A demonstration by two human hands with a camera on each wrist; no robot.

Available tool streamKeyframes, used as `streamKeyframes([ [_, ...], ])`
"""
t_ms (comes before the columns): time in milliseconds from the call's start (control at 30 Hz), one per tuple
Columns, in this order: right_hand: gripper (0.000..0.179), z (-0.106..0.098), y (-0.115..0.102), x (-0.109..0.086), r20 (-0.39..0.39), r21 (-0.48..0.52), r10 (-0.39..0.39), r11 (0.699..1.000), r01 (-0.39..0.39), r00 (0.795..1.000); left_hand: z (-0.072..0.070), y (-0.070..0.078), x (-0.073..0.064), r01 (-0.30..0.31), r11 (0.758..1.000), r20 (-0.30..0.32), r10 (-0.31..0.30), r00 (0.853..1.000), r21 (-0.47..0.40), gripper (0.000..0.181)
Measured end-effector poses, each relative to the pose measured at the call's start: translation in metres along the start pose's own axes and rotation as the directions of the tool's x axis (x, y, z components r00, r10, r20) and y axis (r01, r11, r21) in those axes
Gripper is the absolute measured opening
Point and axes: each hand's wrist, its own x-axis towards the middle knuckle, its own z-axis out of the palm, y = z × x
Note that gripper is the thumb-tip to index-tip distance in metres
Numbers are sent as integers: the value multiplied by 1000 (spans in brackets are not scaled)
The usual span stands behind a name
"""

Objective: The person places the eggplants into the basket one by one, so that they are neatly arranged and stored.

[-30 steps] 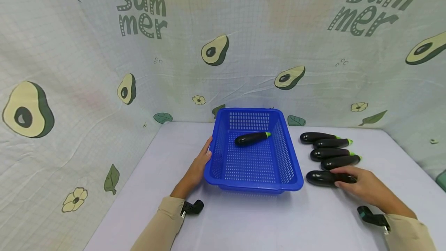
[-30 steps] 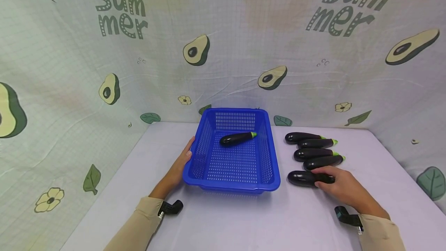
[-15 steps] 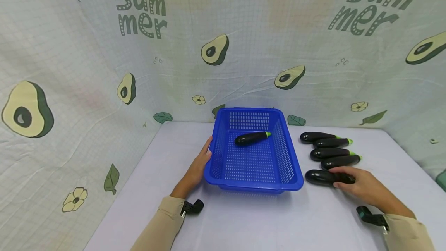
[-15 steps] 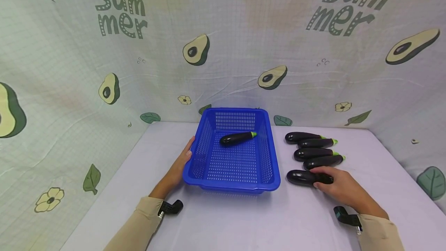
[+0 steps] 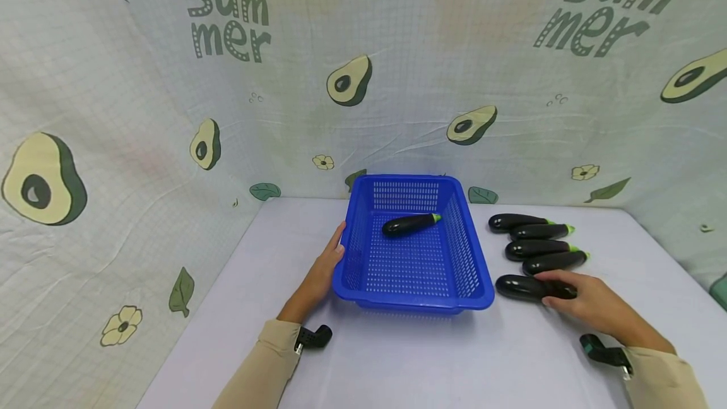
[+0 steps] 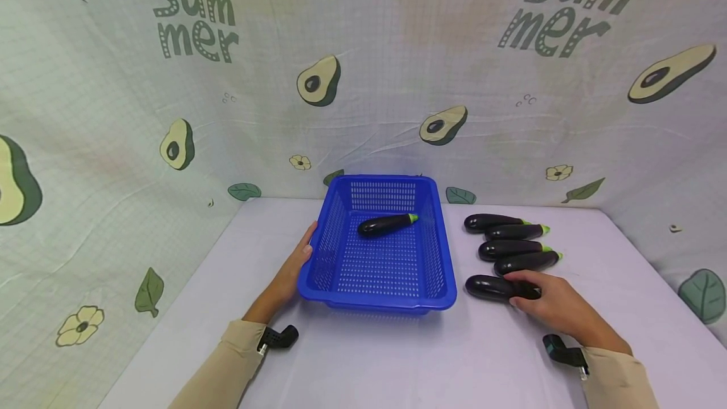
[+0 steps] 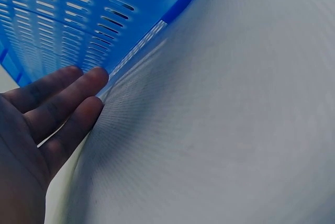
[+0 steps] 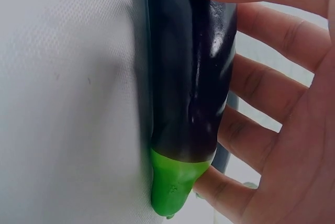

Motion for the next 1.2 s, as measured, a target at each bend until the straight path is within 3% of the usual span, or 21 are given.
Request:
streamKeyframes([
  [500,53,3,3,0,-12,-4,19,1000,-19,1000,0,-1,-1,-10,1000,0,10,1000,-7,58],
  [1000,46,-1,7,-4,-122,22,-15,1000,18,992,1,-2,-1,-17,1000,3,17,1000,-8,58],
  [1200,51,-5,8,-3,-92,70,22,997,-16,996,0,0,-1,-14,1000,-1,14,1000,-2,58],
])
